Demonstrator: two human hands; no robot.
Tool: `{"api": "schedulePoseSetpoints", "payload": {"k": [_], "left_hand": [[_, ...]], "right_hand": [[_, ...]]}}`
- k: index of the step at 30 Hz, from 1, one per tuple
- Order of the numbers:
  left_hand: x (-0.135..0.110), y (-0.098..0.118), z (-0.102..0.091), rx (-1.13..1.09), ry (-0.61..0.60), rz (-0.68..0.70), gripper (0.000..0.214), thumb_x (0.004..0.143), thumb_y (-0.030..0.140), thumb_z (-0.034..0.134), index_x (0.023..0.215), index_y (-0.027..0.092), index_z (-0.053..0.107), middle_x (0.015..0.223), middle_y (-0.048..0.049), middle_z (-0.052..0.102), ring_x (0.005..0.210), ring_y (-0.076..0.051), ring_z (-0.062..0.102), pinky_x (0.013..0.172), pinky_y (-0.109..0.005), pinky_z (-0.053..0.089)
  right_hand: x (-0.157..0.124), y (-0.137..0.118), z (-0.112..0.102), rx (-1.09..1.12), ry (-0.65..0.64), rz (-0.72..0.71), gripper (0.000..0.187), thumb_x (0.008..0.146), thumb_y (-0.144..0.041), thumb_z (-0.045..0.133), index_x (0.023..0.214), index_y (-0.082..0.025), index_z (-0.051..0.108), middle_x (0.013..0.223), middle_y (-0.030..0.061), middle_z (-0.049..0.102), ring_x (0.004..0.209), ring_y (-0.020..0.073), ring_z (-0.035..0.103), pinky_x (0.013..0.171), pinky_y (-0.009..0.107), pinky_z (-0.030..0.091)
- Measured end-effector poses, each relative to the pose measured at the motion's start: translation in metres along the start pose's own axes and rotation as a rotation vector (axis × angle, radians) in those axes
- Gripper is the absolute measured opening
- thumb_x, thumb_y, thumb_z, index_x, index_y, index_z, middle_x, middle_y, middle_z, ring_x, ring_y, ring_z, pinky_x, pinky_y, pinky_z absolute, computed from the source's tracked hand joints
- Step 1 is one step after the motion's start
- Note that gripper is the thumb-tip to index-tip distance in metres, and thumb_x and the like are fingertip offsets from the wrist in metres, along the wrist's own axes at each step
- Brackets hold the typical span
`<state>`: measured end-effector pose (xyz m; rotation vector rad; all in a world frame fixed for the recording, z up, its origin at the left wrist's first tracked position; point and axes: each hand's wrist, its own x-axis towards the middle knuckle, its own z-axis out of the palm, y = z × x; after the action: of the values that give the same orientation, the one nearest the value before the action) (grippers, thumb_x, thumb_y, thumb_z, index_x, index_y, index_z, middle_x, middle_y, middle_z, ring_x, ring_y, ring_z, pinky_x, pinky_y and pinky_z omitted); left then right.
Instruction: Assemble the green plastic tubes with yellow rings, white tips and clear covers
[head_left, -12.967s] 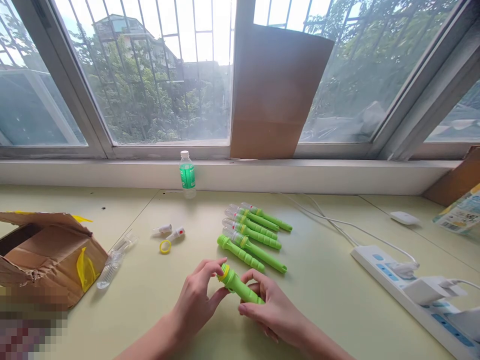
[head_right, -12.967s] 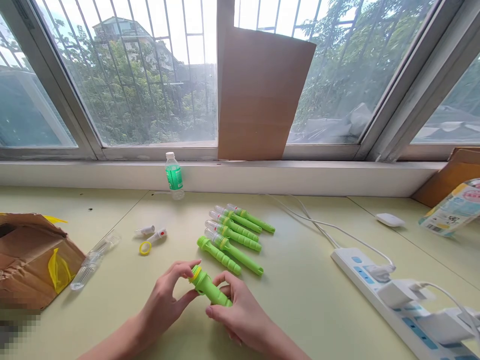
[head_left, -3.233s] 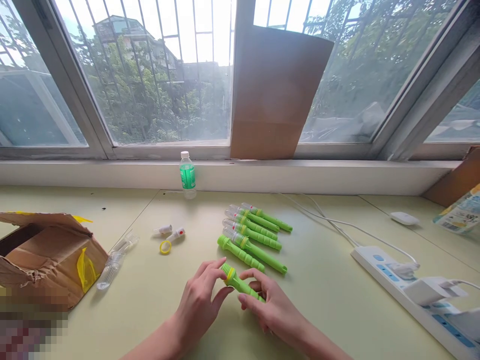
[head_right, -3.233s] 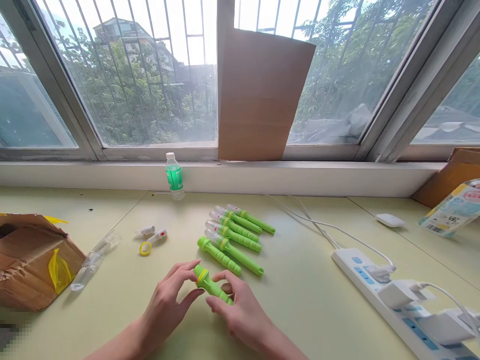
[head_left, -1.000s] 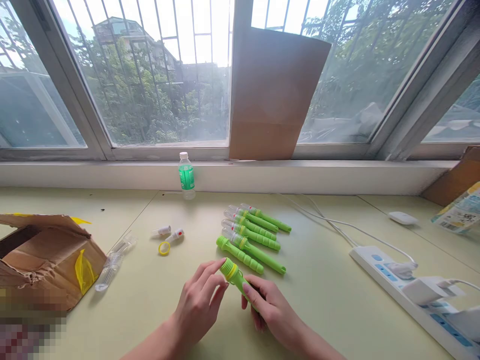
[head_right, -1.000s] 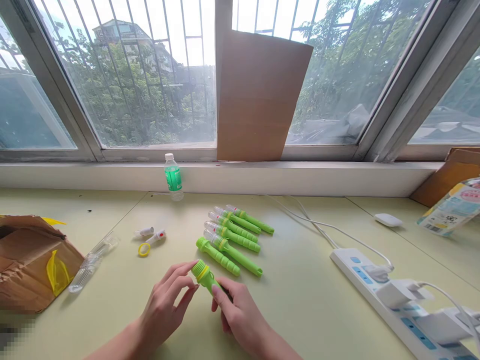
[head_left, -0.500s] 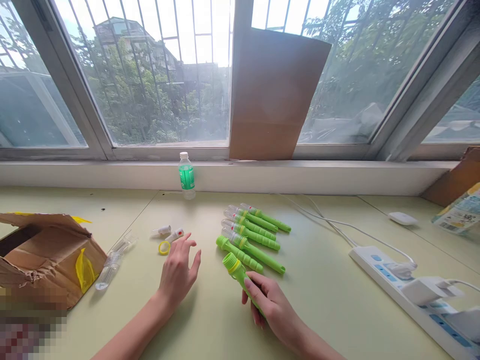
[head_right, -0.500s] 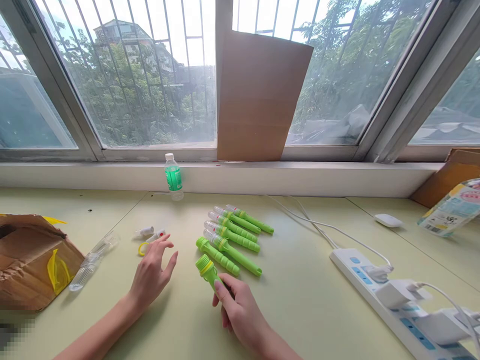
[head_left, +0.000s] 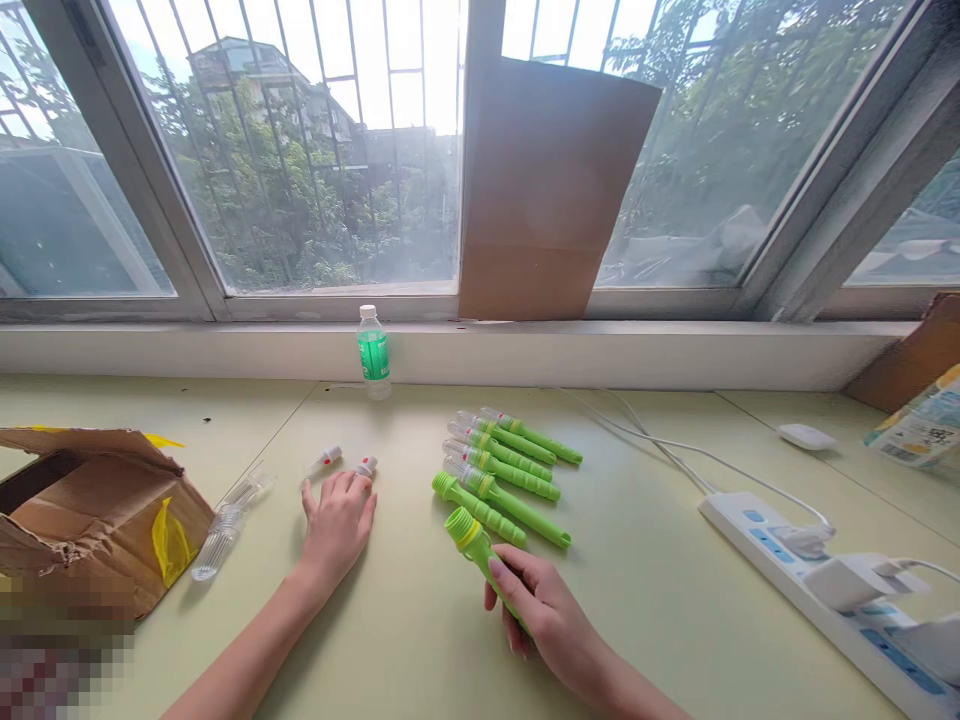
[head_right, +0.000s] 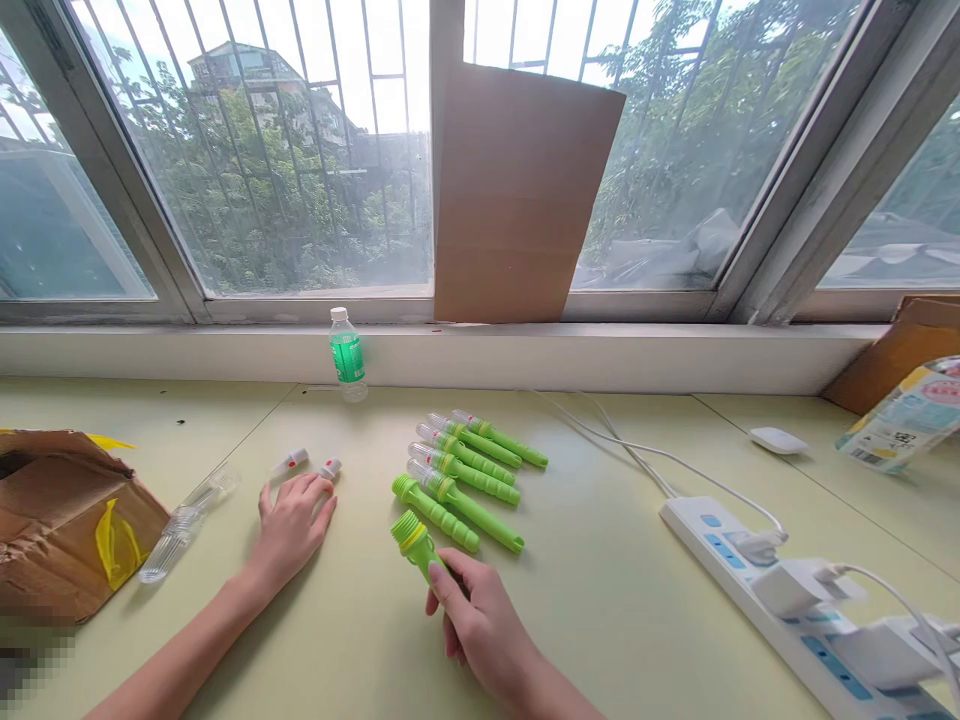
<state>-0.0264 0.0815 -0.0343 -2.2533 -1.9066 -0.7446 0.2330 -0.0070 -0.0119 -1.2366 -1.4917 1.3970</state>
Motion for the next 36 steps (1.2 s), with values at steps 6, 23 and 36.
{"api": "schedulePoseSetpoints", "payload": {"k": [6, 23, 36], "left_hand": [[0.0, 0.009, -0.008, -0.085, 0.094, 0.128, 0.018, 0.087, 0.018, 0.044, 0.089, 0.024, 0.062, 0.094, -0.0052, 0.068, 0.092, -0.023, 0.06, 0.101, -0.057, 0.03], [-0.025, 0.055, -0.034, -0.943, -0.042, 0.06, 0.02, 0.095, 0.032, 0.039, 0.093, 0.02, 0.055, 0.075, -0.0014, 0.062, 0.066, -0.013, 0.062, 0.062, -0.027, 0.052], [-0.026, 0.064, -0.029, -1.252, -0.336, -0.094, 0.039, 0.085, 0.043, 0.054, 0.116, 0.023, 0.041, 0.073, 0.0015, 0.056, 0.06, -0.012, 0.056, 0.059, -0.027, 0.05]], "right_hand": [[0.0, -0.001, 0.001, 0.009, 0.004, 0.006, 0.041, 0.092, -0.052, 0.041, 0.07, -0.019, 0.05, 0.054, -0.0058, 0.04, 0.041, 0.0084, 0.04, 0.04, 0.021, 0.032], [0.0, -0.005, -0.008, -0.491, 0.191, -0.309, 0.026, 0.088, -0.032, 0.054, 0.107, -0.021, 0.067, 0.096, 0.0083, 0.069, 0.086, 0.0247, 0.062, 0.077, 0.033, 0.049], [-0.001, 0.004, -0.007, -0.699, 0.177, -0.328, 0.023, 0.088, -0.026, 0.051, 0.105, -0.021, 0.064, 0.087, 0.0082, 0.066, 0.073, 0.022, 0.061, 0.067, 0.032, 0.048]]}}
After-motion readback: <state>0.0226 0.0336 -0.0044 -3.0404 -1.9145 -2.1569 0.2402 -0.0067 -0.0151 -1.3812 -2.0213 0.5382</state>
